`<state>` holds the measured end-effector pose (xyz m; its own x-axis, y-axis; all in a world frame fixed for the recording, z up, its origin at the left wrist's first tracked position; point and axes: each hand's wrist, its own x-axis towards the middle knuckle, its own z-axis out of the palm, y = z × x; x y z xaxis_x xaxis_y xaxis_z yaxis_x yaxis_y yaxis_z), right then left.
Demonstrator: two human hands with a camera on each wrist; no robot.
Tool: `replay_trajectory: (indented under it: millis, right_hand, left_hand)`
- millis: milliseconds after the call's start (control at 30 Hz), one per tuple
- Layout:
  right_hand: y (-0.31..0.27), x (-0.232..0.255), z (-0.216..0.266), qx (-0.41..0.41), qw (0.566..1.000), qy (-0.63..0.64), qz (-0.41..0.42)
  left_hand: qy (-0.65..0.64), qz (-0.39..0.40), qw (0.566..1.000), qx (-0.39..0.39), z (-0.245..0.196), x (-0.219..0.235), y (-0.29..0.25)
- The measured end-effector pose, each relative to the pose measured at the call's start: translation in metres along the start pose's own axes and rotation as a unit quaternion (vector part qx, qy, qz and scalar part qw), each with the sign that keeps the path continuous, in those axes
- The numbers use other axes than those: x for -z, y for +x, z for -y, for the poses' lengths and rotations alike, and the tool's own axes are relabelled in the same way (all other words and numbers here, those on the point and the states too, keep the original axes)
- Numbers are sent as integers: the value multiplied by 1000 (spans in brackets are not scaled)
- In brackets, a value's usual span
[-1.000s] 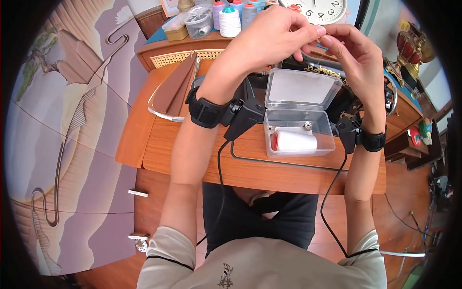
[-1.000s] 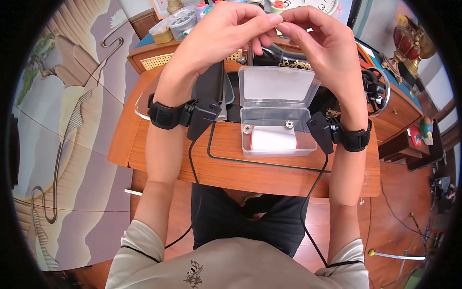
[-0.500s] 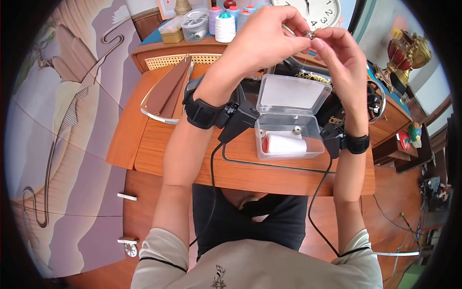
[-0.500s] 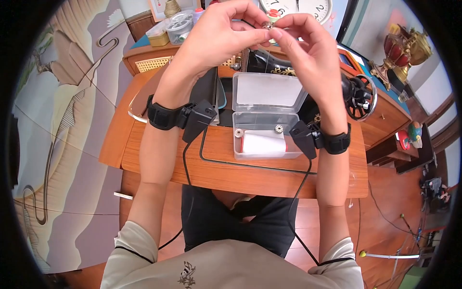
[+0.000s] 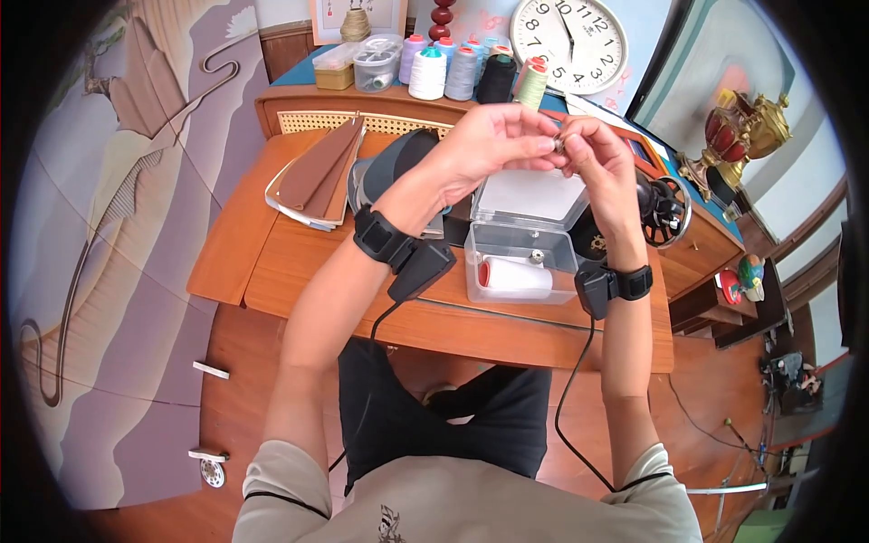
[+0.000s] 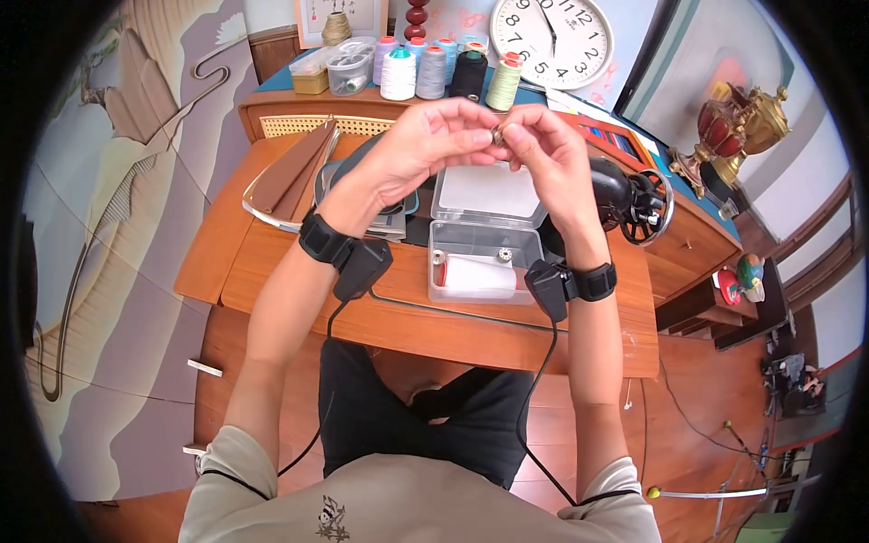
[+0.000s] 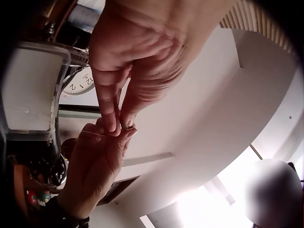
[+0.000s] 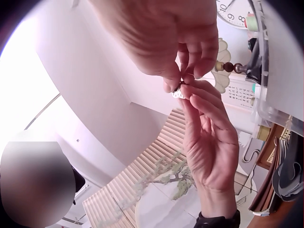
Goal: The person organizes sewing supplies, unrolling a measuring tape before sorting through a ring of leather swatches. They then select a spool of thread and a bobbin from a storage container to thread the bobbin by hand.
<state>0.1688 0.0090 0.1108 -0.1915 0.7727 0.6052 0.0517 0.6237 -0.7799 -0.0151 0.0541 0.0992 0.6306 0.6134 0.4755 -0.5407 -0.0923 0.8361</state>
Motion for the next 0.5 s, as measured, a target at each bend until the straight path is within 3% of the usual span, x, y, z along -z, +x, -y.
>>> replay_trajectory:
  millis: [200,267,333,433,500]
  right_hand:
    - [-15,-15,-22,-68,995,60,49]
    - [-19,-17,-29,-119,990,60,35]
    - [-24,-25,-29,-127,989,73,7]
    - [-29,-32,-30,-160,986,-11,-41]
    - [-33,-34,-34,-133,987,-83,-24]
  left_hand:
    - [-26,25,998,56,25,26,-26]
    - [38,38,998,24,31,32,-29]
    - [18,11,1000,21,31,32,-32]
    - [-6,-65,997,-48,37,36,-31]
    - [7,-81,995,-61,39,36,-30]
